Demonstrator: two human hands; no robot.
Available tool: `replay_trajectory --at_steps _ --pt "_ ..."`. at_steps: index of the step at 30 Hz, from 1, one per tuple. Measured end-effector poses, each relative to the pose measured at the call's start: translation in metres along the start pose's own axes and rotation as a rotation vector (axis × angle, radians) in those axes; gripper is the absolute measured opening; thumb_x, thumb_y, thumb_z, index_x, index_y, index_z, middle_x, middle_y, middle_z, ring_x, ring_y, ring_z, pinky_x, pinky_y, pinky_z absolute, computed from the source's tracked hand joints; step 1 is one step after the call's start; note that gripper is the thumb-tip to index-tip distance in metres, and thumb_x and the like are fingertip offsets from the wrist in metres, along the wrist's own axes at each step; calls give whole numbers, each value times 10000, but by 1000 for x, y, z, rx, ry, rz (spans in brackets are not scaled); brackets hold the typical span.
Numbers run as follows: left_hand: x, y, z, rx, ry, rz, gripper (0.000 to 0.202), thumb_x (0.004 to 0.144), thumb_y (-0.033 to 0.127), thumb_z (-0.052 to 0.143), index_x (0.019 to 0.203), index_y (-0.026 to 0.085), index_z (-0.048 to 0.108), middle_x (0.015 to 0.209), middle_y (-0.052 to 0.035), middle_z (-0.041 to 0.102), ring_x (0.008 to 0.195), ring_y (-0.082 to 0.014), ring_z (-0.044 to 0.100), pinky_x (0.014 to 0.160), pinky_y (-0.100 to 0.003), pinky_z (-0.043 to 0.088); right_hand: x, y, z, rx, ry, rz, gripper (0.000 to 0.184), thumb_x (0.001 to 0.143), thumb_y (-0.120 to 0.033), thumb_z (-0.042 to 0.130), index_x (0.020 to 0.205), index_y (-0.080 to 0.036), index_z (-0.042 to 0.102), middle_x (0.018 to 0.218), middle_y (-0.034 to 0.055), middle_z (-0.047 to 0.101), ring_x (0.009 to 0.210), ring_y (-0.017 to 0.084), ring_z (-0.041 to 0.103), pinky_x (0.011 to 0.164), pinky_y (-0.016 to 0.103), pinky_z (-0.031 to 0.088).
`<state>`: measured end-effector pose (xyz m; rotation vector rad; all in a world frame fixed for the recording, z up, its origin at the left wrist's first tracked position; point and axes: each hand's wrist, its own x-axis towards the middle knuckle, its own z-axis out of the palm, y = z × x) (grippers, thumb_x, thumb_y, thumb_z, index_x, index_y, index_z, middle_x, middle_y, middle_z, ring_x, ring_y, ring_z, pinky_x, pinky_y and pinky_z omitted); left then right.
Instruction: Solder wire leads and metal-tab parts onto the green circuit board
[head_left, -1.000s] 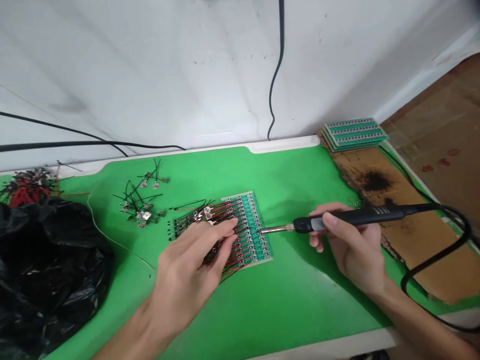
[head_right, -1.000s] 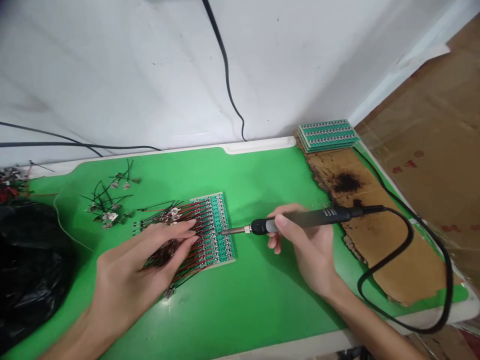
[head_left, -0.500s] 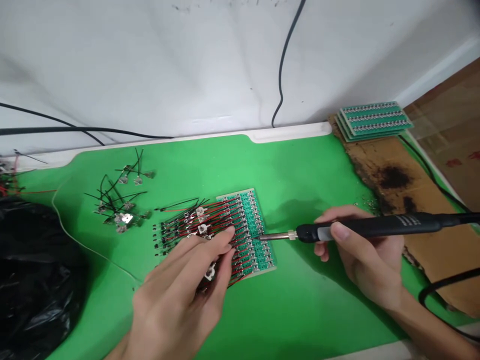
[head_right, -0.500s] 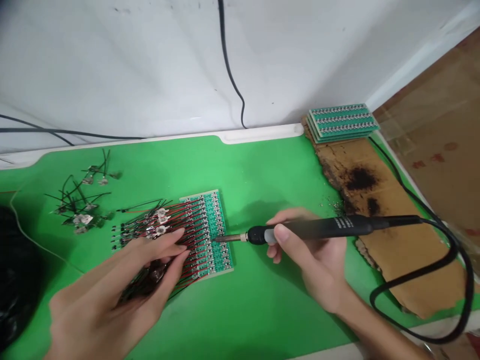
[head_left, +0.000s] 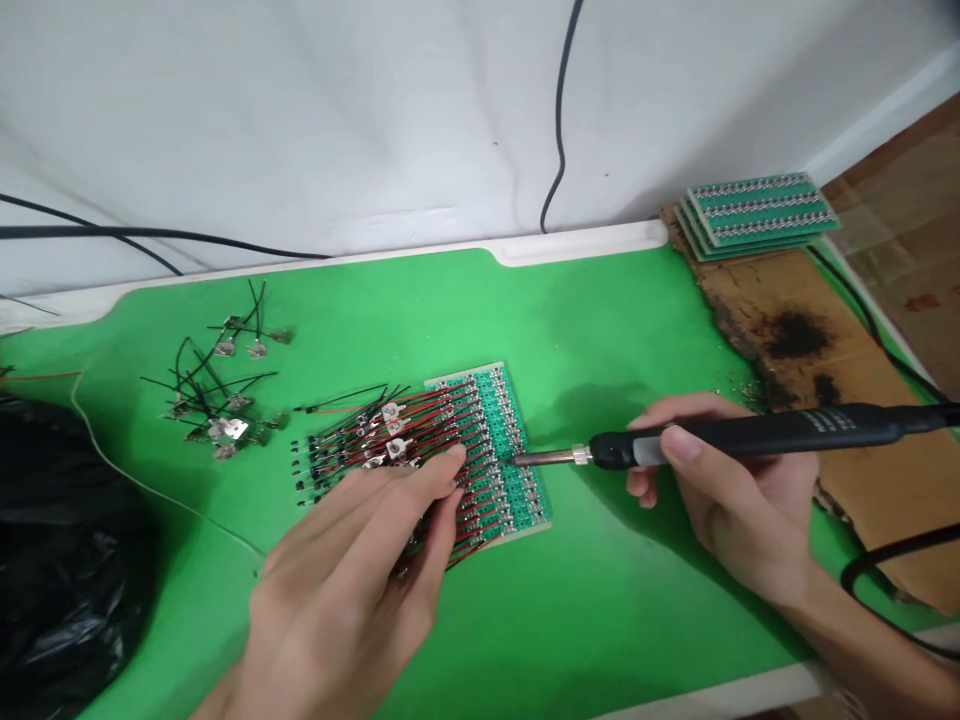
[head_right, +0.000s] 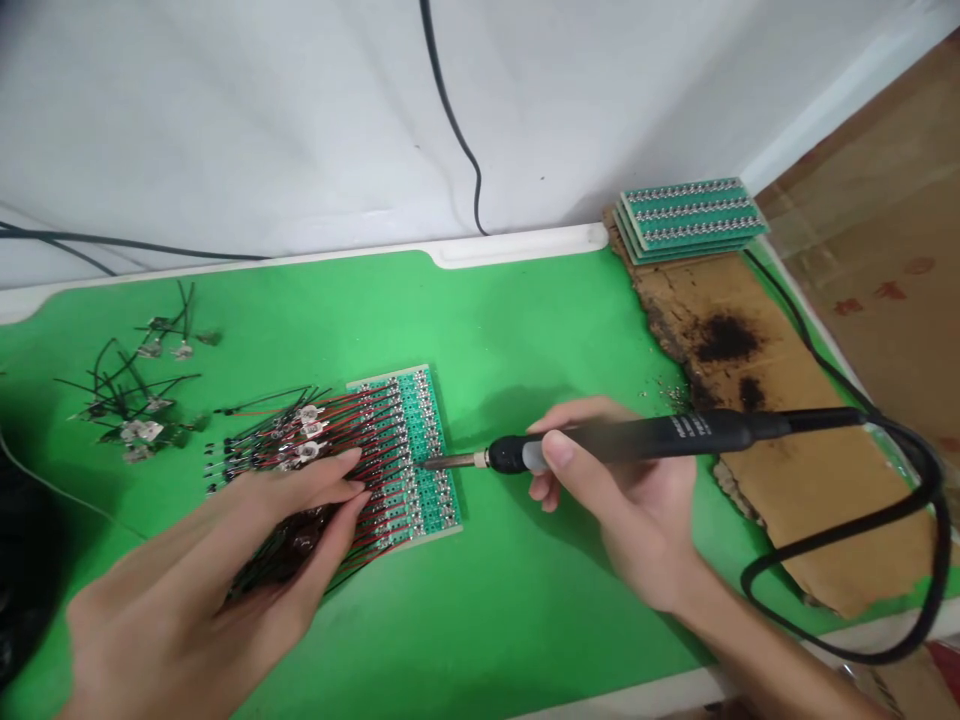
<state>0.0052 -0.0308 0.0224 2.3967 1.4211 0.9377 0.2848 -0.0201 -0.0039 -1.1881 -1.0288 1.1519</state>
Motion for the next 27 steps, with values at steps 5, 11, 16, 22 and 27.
replay_trajectory --at_steps 5,11,16,22,27 --pt "2 0 1 45 26 40 325 1045 105 715 1342 236 704 1042 29 855 822 -132 811 767 -276 673 1 1 0 13 -14 -5 138 1009 -367 895 1006 -229 892 745 22 786 554 143 746 479 203 634" --pt "3 -1 3 65 49 81 313 1024 61 737 1326 140 723 1040 5 856 842 -95 806 817 -201 647 1 0 -1 27 -24 4 107 1018 -347 888 1020 -241 901 736 12 783 565 134 750 495 187 637" --pt "2 -1 4 68 35 34 381 1034 63 730 1407 138 700 1042 7 856 859 -94 806 868 -190 659 0 0 -1 41 -27 6 108 1018 -360 889 1027 -254 907 745 9 790 574 127 753 509 176 638" --pt "1 2 2 111 44 27 363 1042 79 729 1398 147 699 1043 5 861 844 -102 811 874 -198 658 0 0 -1 43 -35 10 109 1018 -365 890 1031 -259 909 750 11 794 576 124 753 511 173 636" --pt "1 1 3 111 49 44 339 1047 83 729 1379 146 705 1032 14 860 840 -92 805 899 -197 648 0 0 -1 46 -37 13 111 1020 -373 888 1043 -267 913 755 13 797 583 125 756 518 174 640"
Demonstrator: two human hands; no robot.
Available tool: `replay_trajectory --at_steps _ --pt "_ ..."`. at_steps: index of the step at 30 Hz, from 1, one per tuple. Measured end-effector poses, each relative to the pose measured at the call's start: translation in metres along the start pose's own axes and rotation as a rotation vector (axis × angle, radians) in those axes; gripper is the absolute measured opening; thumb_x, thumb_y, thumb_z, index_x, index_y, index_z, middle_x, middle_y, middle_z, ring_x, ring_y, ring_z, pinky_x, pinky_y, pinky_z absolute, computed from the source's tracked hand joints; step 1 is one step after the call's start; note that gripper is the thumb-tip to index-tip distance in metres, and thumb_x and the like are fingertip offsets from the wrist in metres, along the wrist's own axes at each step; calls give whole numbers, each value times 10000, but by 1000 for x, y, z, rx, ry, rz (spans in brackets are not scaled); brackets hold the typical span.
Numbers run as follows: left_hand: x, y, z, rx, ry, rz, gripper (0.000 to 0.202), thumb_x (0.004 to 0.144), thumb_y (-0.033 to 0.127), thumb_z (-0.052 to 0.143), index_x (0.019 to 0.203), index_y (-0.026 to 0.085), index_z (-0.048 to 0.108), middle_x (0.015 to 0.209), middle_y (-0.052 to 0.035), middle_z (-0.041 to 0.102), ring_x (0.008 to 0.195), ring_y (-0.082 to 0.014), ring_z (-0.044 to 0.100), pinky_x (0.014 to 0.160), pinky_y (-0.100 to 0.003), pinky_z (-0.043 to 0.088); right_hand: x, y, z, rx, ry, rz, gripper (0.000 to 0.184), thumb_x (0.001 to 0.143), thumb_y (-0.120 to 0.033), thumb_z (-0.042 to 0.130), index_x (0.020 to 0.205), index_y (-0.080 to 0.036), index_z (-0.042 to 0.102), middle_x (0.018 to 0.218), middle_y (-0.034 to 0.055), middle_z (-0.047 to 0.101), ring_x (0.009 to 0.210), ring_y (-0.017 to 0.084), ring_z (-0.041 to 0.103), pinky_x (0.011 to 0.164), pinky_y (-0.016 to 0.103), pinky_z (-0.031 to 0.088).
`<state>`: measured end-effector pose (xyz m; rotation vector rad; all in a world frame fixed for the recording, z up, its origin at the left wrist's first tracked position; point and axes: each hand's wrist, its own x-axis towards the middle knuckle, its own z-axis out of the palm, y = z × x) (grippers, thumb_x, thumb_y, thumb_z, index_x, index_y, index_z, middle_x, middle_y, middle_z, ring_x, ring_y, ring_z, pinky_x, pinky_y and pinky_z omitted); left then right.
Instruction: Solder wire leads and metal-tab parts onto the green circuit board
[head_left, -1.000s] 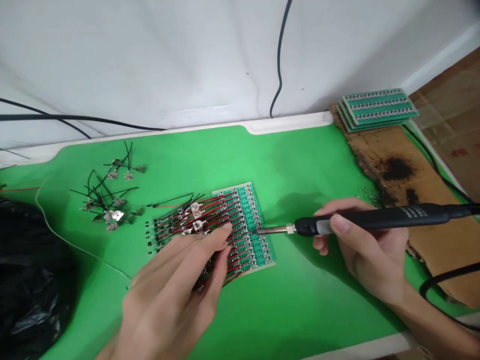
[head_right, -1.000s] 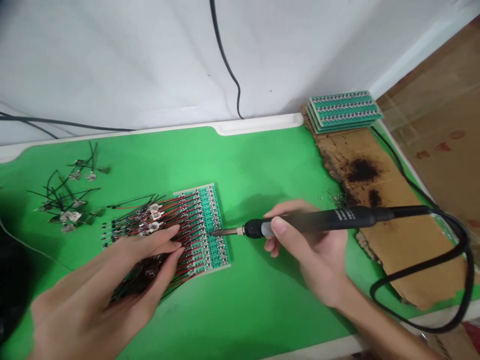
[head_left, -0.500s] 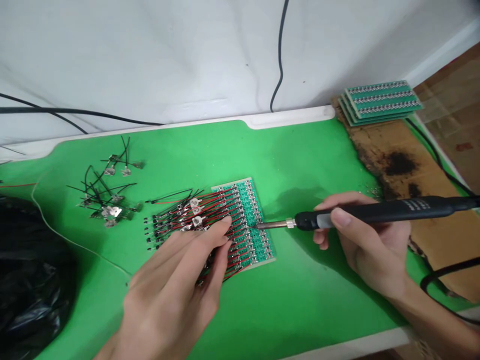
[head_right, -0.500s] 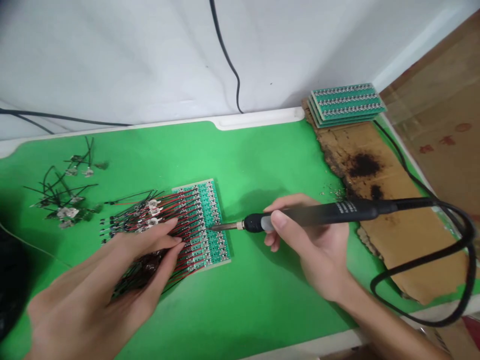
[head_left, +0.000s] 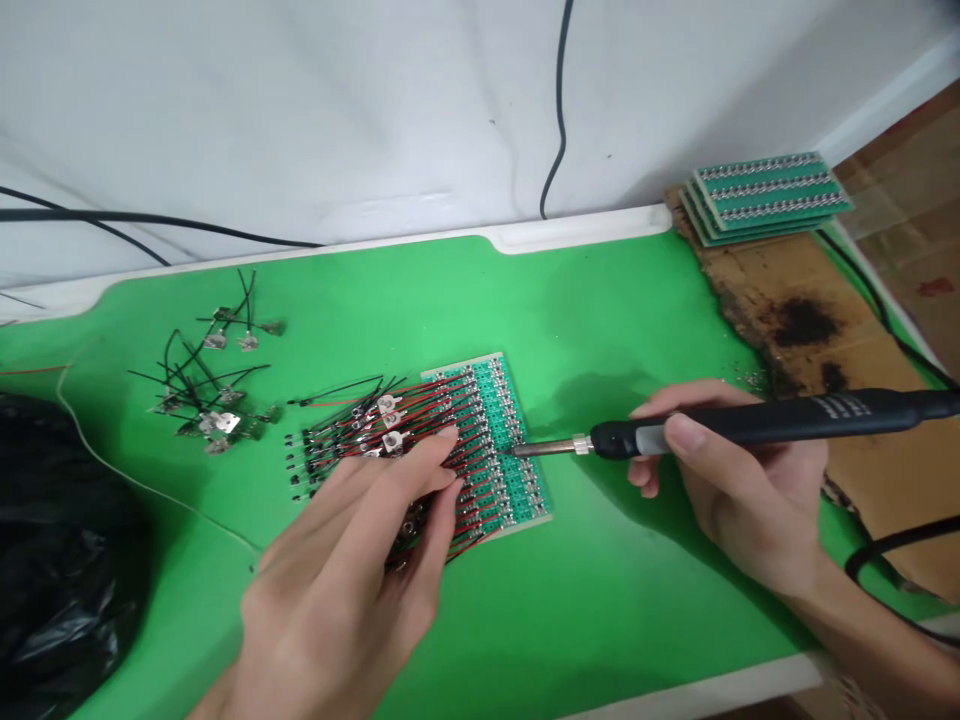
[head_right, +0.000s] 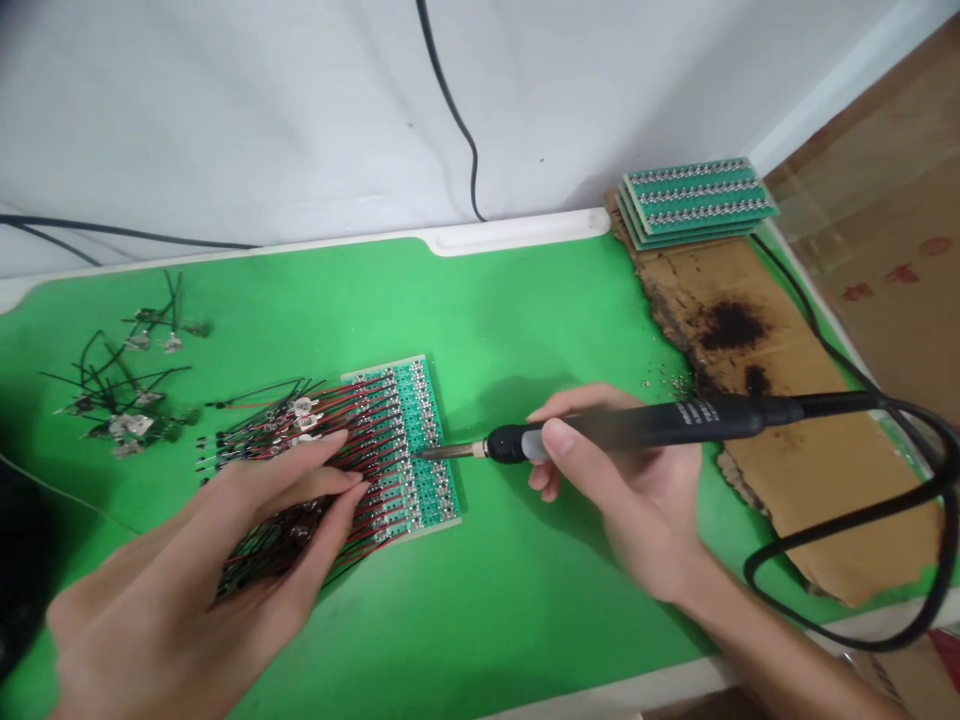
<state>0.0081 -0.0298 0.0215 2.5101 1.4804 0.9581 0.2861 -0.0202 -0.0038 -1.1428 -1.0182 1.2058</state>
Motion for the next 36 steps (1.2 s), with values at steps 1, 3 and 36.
replay_trajectory --at_steps 1,3,36 --pt "0 -1 0 3 -3 -1 337 1048 88 730 1379 147 707 1030 18 859 843 -91 805 927 -202 646 0 0 0 1 -1 1 109 1020 -373 889 1046 -270 913 755 11 797 585 123 756 520 172 639" --pt "0 -2 1 9 3 -3 333 1055 97 726 1383 152 708 1023 27 858 843 -89 806 968 -210 642 0 1 0 4 0 1 103 1022 -371 887 1051 -275 913 752 7 796 588 118 756 525 164 637" --pt "1 -2 -1 -7 -10 -33 388 1038 89 715 1399 230 696 1023 54 867 805 -117 821 918 -251 676 -1 -1 0 -33 27 8 120 1004 -352 891 1009 -232 892 765 35 792 563 164 742 479 241 628"
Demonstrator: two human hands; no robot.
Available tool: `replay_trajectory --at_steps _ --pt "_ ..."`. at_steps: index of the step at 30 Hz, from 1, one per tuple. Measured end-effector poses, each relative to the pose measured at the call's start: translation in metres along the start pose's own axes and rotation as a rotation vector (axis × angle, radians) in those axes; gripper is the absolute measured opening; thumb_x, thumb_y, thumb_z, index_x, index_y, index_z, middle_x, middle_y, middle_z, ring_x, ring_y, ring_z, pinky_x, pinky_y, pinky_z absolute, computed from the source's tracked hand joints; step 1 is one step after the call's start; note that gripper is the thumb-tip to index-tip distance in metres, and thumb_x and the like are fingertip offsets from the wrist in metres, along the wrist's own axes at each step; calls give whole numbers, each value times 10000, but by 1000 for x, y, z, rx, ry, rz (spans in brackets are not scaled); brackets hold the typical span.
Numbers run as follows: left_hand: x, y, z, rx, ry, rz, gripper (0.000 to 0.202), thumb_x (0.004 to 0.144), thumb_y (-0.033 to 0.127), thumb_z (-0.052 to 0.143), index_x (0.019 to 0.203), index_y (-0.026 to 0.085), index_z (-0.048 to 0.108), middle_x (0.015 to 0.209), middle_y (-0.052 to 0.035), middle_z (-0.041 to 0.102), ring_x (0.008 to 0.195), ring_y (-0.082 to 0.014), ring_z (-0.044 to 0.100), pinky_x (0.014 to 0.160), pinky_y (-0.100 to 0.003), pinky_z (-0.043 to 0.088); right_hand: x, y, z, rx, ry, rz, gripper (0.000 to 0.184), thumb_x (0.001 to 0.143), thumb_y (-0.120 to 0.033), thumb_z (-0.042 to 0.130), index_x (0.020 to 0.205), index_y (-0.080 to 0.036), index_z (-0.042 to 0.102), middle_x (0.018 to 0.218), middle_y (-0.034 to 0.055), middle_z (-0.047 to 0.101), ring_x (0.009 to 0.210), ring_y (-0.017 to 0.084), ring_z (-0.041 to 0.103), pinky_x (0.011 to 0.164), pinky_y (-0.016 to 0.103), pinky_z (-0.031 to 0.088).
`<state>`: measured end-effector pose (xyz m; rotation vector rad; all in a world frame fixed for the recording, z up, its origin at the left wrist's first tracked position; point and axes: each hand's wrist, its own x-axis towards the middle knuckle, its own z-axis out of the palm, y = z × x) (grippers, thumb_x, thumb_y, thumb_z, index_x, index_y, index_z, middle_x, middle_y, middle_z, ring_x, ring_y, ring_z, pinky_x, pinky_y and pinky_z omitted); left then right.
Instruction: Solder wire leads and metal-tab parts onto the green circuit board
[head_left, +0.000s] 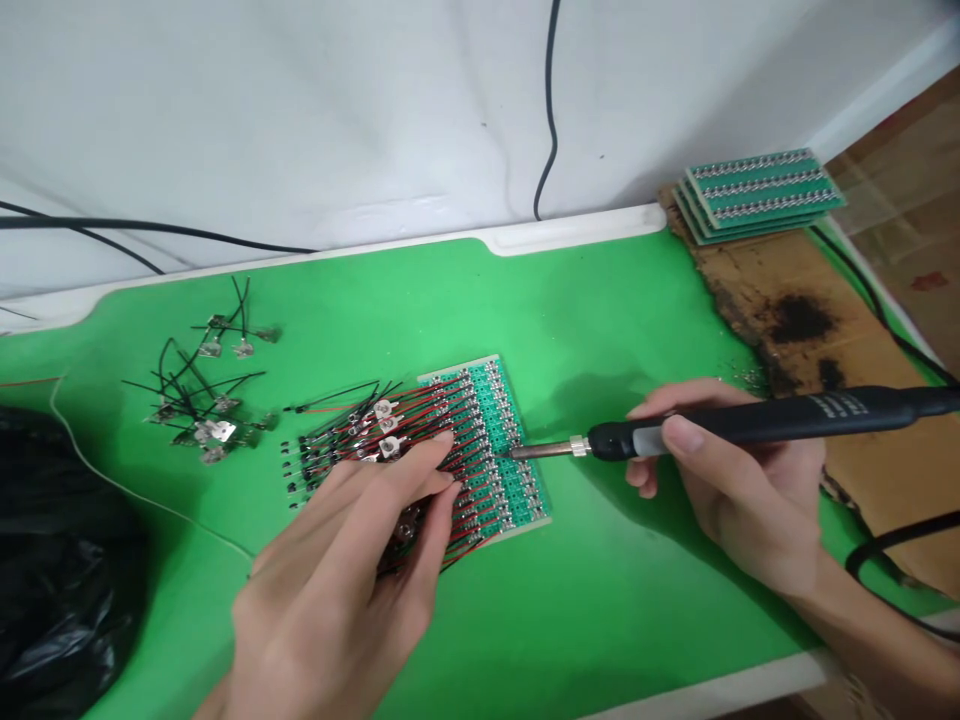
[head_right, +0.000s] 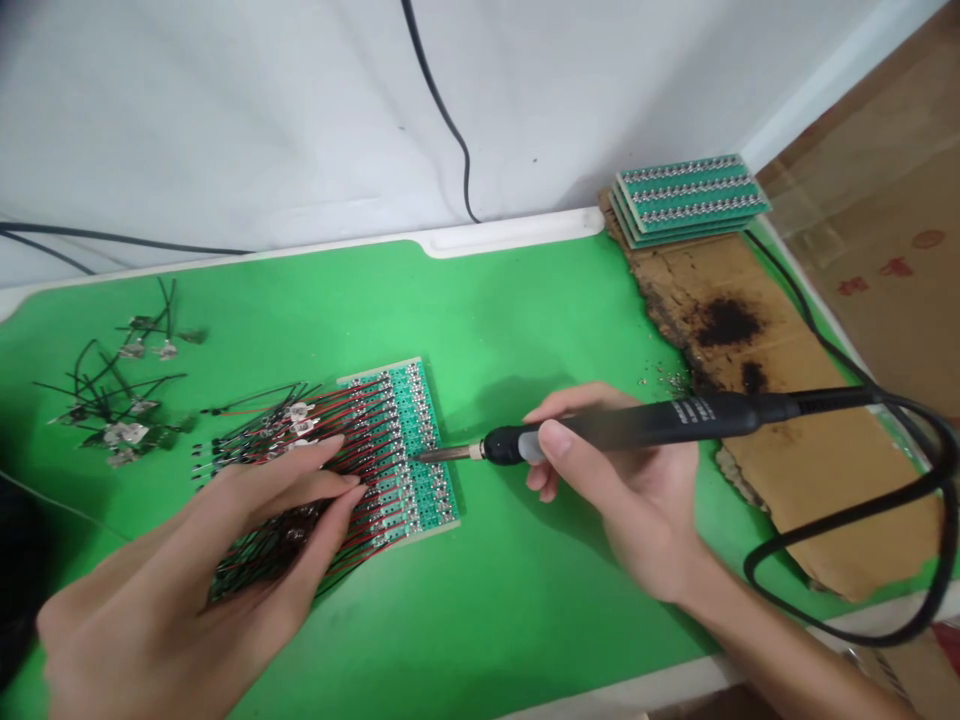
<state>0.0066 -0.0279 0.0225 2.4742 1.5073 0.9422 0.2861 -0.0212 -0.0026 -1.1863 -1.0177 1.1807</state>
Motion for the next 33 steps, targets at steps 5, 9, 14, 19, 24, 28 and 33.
replay_trajectory --at_steps 5,9,14,19,24,28,33 --pt "0 -1 2 4 7 11 350 1044 113 732 1381 202 710 1018 50 864 806 -99 815 939 -223 660 0 0 -1 23 -19 16 97 1016 -357 887 1025 -262 903 759 26 793 582 145 750 513 211 636" --pt "2 -1 2 14 10 36 341 1037 107 757 1367 179 715 999 45 863 806 -91 811 942 -213 655 0 0 -1 17 -17 -1 107 1011 -362 892 1020 -255 902 761 29 796 574 150 748 499 217 631" --pt "3 0 1 7 -22 4 329 1062 106 714 1381 184 703 1008 34 861 826 -112 820 929 -243 677 0 -1 0 3 9 11 160 989 -397 912 1000 -238 894 757 32 789 562 160 740 484 239 631" --pt "1 -4 2 -2 -9 6 337 1048 104 728 1372 196 711 999 35 860 814 -123 825 931 -256 691 0 -1 1 9 5 4 149 989 -397 913 998 -249 898 757 29 792 565 155 743 485 229 633" --pt "2 -4 1 -9 1 13 335 1062 114 708 1382 211 703 983 43 857 796 -126 822 915 -266 695 0 -1 1 5 14 8 172 977 -408 924 991 -239 900 761 36 793 559 159 740 479 237 633" --pt "4 -2 0 1 -19 13 328 1061 131 718 1381 202 703 1006 38 862 808 -128 827 912 -257 691 1 -1 1 22 0 19 144 988 -395 916 1007 -252 904 760 26 793 568 146 746 500 213 630" --pt "4 -5 0 0 -13 36 313 1070 137 713 1378 189 706 996 40 860 809 -121 826 902 -240 683 1 -1 0 25 -4 3 128 991 -381 909 1017 -256 904 751 25 792 560 159 740 485 231 625"
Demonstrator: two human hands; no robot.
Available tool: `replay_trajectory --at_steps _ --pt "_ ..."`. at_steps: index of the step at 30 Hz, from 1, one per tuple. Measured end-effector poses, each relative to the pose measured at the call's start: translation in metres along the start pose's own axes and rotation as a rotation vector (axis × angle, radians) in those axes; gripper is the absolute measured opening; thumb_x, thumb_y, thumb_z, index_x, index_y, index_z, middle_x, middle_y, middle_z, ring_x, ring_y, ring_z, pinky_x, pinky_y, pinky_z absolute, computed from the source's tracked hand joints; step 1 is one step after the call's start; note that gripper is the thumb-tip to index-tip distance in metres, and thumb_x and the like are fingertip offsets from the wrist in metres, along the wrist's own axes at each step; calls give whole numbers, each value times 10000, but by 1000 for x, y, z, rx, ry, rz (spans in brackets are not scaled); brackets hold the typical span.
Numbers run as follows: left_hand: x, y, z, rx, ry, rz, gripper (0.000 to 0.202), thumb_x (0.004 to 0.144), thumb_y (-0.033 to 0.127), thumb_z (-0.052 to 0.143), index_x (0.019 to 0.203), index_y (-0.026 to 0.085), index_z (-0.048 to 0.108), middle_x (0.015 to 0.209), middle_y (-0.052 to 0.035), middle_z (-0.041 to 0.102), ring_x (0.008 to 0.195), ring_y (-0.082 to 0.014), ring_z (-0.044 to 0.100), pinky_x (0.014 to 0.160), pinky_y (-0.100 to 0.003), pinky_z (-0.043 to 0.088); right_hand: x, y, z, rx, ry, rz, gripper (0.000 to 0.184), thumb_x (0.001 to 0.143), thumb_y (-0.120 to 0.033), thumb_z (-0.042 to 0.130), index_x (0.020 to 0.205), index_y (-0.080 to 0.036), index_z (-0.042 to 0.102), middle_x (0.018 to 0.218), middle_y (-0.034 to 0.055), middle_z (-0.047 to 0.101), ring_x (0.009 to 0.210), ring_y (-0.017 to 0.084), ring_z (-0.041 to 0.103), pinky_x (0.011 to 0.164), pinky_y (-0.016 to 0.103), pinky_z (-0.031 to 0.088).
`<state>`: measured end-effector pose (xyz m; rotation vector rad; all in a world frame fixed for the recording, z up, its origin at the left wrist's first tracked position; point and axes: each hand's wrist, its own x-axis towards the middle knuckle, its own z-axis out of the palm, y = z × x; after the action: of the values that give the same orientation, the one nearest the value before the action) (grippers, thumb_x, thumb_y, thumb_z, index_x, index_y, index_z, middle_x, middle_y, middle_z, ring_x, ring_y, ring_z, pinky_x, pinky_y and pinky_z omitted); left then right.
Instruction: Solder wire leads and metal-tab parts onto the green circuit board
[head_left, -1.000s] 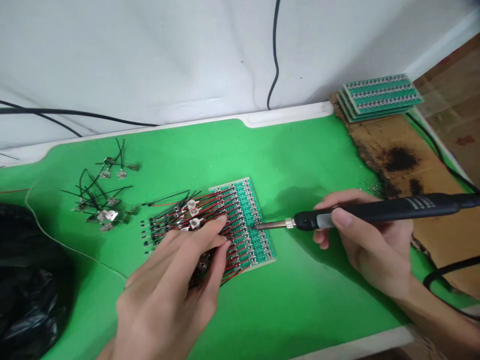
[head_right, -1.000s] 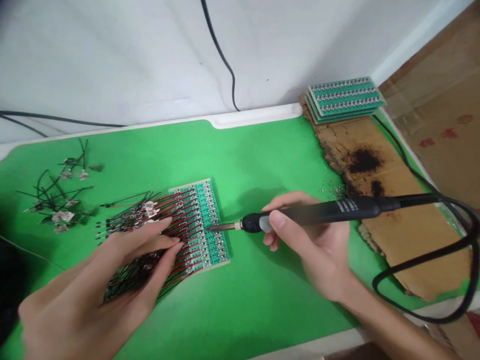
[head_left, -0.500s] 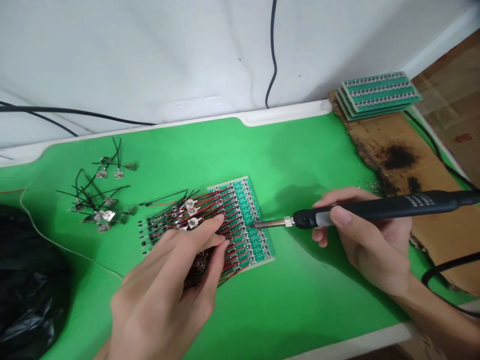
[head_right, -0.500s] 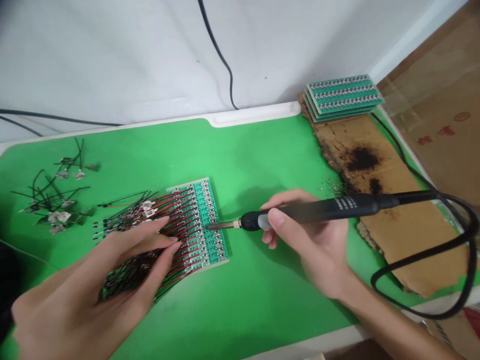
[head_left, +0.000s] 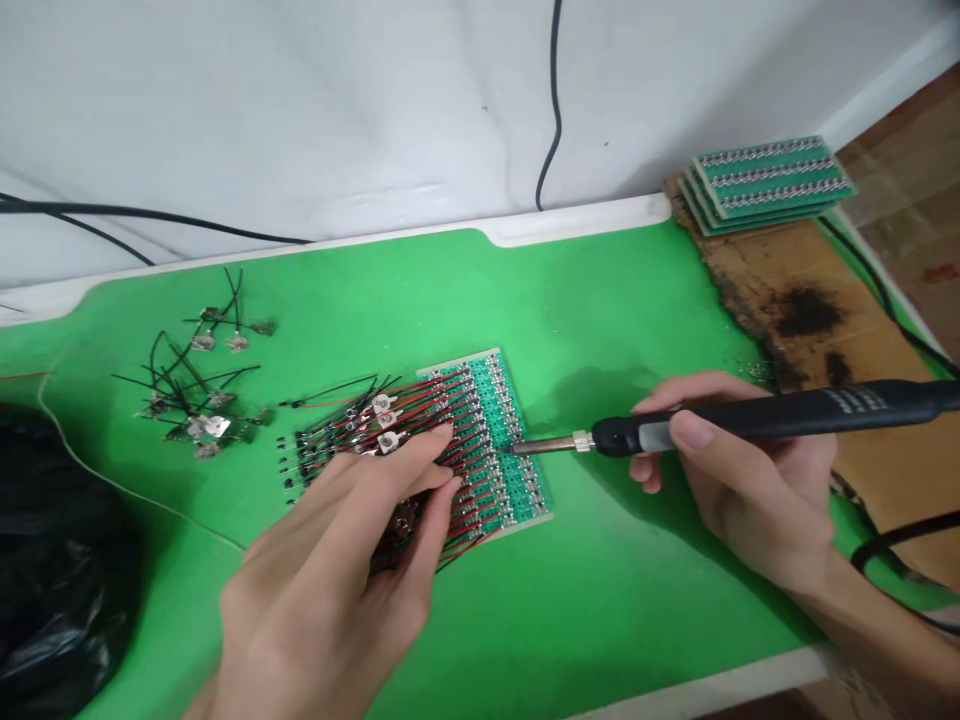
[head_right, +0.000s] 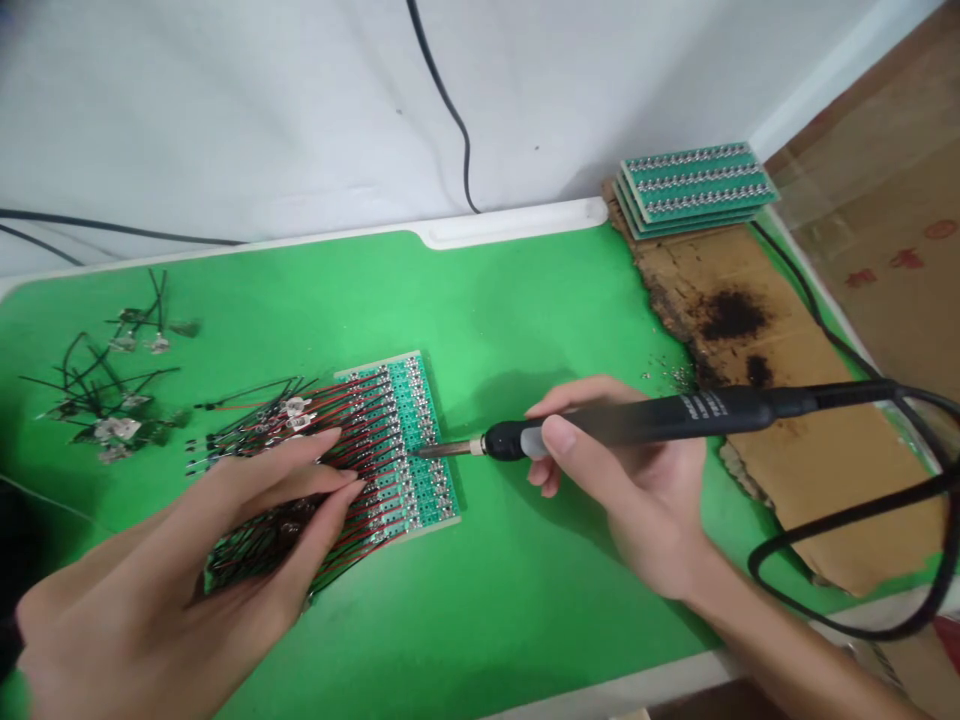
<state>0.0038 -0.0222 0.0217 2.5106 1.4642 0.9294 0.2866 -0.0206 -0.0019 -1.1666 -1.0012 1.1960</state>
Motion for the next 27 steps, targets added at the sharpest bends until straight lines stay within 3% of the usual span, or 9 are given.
replay_trajectory --at_steps 6,12,27 --pt "1 2 -2 10 -15 -43 306 1067 146 711 1365 216 713 1023 40 862 814 -133 831 930 -265 694 -1 -1 1 -25 15 7 162 976 -403 922 991 -244 896 751 32 789 553 167 732 474 249 621" --pt "-1 6 -4 11 -37 -53 290 1088 152 698 1374 198 703 1032 41 859 861 -109 827 990 -224 668 -1 -1 1 -38 30 16 195 964 -429 930 977 -238 895 739 40 781 541 179 727 462 269 620" --pt "-2 9 -2 23 -13 -65 277 1086 182 709 1361 207 719 1041 37 862 859 -121 836 1033 -242 658 -1 -1 0 -13 -7 8 119 994 -388 911 1008 -271 907 741 20 792 563 147 743 495 206 615"
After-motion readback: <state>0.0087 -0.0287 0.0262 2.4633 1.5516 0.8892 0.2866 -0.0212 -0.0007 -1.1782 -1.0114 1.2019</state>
